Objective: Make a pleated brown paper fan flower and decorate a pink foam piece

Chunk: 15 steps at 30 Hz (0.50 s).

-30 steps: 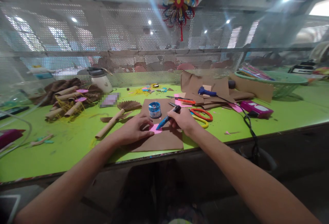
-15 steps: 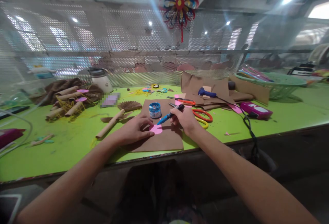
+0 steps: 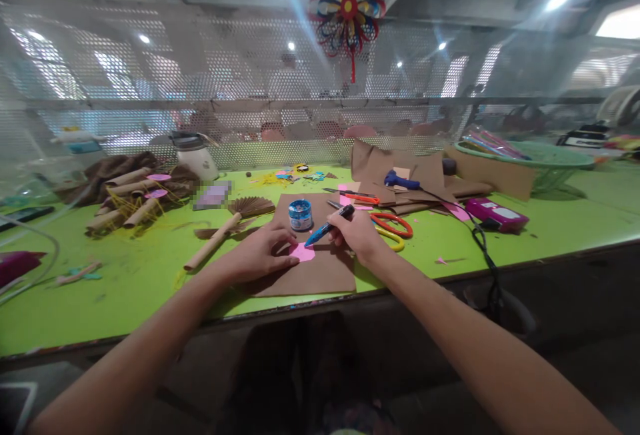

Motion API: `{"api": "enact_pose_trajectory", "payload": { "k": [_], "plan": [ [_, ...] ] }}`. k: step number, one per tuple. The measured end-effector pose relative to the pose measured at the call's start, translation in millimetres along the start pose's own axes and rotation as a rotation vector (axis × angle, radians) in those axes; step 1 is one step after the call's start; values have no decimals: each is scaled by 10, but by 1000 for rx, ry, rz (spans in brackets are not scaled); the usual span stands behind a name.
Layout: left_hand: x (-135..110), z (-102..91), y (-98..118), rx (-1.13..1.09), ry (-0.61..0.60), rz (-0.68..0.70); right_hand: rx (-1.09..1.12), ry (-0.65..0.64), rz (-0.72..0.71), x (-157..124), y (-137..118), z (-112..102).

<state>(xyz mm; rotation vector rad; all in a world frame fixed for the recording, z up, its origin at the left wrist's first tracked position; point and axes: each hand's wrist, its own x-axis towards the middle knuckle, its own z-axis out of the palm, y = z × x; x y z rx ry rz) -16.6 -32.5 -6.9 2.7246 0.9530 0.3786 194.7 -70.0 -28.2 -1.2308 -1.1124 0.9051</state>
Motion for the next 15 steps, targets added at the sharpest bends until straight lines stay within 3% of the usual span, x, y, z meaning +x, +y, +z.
{"api": "enact_pose_trajectory", "payload": {
  "k": [15],
  "plan": [
    [3,-36,37,-31,-23,-3,-33,-3,21,-22,-16,14]
  ]
}}
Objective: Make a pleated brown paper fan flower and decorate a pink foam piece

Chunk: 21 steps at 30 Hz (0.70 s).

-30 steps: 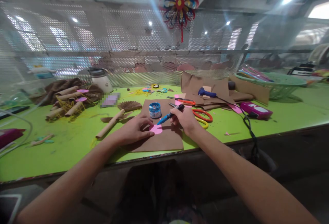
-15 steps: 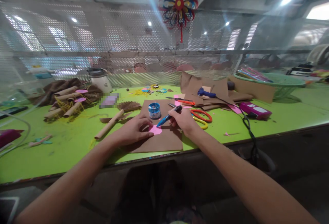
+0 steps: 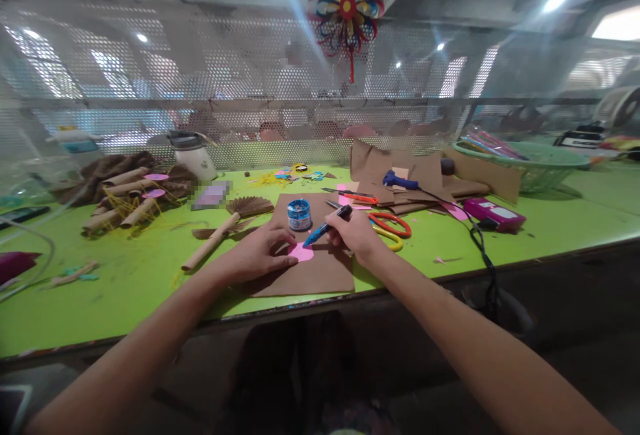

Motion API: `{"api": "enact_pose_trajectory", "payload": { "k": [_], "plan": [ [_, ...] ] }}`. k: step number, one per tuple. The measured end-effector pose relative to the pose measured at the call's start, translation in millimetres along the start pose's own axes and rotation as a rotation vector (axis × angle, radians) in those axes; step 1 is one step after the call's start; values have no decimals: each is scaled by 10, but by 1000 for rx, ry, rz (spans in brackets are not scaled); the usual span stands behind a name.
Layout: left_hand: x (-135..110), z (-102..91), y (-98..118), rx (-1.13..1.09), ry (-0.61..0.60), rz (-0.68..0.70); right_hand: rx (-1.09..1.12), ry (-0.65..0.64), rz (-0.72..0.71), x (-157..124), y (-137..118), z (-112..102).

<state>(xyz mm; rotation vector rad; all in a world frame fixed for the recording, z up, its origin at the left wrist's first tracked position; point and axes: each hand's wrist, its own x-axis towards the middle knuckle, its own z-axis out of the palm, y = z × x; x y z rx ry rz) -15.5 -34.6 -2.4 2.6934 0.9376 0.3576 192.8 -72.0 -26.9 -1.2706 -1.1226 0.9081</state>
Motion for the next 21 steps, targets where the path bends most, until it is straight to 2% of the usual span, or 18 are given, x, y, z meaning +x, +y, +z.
{"api": "enact_pose_trajectory", "payload": {
  "k": [21],
  "plan": [
    [2,33,-46,19,8,19,-30,-3,-21,5,-1,9]
  ]
}}
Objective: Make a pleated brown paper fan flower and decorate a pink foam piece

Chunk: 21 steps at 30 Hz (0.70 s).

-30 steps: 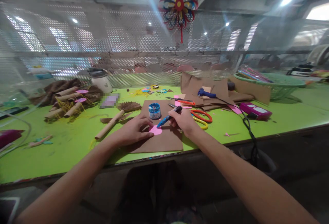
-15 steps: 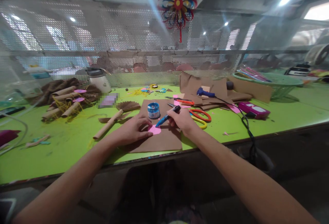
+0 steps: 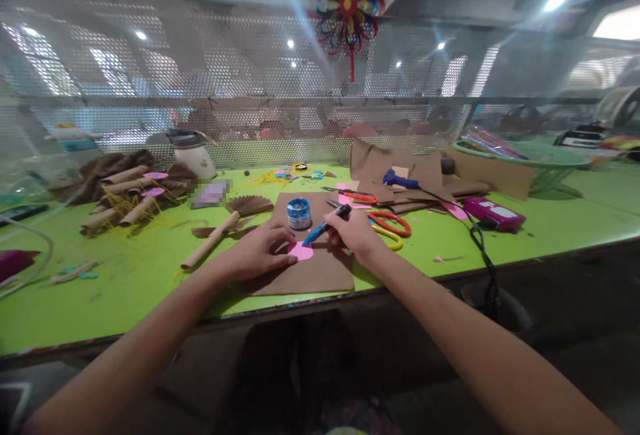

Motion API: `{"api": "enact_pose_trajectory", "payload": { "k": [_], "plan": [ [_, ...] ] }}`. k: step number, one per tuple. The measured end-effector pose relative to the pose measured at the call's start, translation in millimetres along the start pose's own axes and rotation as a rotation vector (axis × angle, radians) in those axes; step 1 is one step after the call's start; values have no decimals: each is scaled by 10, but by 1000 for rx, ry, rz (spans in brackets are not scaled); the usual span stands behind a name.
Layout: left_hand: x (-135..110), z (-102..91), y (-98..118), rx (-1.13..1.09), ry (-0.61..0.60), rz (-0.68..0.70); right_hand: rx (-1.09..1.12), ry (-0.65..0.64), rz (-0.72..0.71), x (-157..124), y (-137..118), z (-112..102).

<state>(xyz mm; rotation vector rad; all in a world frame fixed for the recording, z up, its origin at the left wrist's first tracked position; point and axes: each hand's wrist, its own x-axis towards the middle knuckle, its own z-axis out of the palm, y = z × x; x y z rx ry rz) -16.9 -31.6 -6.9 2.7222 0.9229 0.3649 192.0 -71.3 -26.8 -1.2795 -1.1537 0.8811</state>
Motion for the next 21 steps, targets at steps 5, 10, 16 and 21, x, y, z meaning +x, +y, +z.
{"api": "enact_pose_trajectory", "payload": {
  "k": [5,10,16,21],
  "plan": [
    [0,-16,24,-7,-3,-23,-15,-5,-18,8,13,-3],
    [0,-32,48,-5,-17,-33,-22,8,-16,3,3,-4],
    [6,-23,26,3,-7,-2,-5,4,-15,1,1,-6],
    [5,-2,-2,6,0,-7,65,13,-12,22,35,-26]
  ]
}}
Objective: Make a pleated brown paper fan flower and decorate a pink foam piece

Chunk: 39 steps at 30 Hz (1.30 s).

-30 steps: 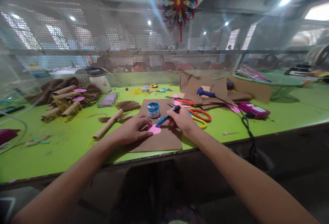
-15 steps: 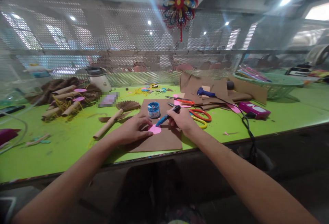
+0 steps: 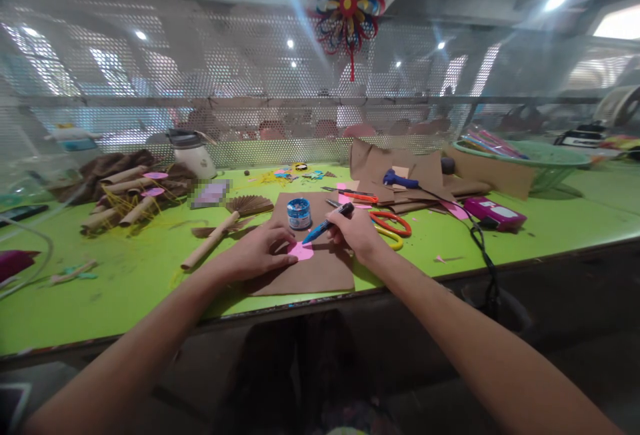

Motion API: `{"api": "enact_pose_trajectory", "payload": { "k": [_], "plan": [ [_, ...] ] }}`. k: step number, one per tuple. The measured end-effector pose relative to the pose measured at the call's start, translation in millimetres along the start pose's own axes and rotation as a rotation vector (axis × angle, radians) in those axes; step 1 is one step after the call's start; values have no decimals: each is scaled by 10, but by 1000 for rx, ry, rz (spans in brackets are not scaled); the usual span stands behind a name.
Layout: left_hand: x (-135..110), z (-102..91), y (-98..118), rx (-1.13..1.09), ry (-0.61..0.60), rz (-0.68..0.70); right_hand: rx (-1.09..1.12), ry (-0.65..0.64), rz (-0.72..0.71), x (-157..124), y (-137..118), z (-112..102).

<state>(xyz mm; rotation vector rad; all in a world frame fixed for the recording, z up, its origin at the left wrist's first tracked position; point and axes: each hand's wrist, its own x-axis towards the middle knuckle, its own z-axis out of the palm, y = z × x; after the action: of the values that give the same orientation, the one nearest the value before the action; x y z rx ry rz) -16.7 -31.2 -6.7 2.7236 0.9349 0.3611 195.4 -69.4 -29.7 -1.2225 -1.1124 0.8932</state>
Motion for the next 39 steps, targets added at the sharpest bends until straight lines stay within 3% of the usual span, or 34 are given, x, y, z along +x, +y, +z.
{"api": "enact_pose_trajectory", "payload": {
  "k": [10,39],
  "plan": [
    [-3,19,-15,19,13,-11,-33,-39,26,-13,-3,6],
    [-4,-9,24,-13,-3,-21,-64,21,17,-15,-24,8]
  ]
}}
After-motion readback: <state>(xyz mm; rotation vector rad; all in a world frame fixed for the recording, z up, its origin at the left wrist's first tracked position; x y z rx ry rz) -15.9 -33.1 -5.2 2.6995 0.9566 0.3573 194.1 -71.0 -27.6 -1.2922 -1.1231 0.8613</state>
